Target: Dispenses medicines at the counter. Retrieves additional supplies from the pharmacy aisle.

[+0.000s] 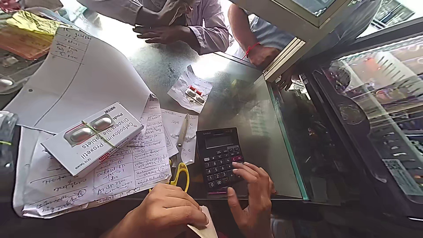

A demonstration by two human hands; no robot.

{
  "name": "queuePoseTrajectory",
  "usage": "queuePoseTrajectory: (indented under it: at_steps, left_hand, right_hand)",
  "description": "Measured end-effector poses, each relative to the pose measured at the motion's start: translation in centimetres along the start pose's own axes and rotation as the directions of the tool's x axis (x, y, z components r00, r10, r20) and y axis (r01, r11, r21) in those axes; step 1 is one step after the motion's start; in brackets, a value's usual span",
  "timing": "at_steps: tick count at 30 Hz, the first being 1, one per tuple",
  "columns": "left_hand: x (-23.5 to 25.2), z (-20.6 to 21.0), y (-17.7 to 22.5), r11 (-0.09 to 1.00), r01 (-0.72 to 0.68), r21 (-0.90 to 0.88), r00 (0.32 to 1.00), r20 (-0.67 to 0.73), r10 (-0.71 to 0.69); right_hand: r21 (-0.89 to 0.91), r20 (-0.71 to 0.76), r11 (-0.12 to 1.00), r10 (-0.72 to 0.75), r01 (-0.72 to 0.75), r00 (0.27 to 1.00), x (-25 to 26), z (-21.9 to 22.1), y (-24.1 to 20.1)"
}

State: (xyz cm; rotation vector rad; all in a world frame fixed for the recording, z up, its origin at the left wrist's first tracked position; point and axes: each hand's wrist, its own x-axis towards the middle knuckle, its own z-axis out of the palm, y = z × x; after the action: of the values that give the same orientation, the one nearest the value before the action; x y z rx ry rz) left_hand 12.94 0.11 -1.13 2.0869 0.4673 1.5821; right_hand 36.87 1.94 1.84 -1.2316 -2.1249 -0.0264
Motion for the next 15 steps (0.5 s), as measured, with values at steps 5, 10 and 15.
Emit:
queuePoseTrajectory:
  at_steps: [5, 10, 15]
  left_hand:
    - [0.8, -1.2, 1.2, 0.941, 0.036, -0.336, 0.998, -0.028, -0.048]
    - [1.2, -4.1, 4.1, 0.897, 0.364, -0.252, 0.903, -0.141, -0.406]
    - [2.5, -7.6, 4.2, 0.836, 0.477, -0.271, 0.823, -0.197, -0.533]
  right_hand:
    - [-0.138, 0.178, 0.974, -0.153, 0.178, 0.972, 1.6, 2.3, -1.7]
    - [-0.238, 0.164, 0.96, -0.113, 0.15, 0.98, 3.3, 1.1, 0.6]
    - [-0.055, 0.227, 0.948, -0.295, 0.314, 0.928, 10.9, 0.8, 2.4]
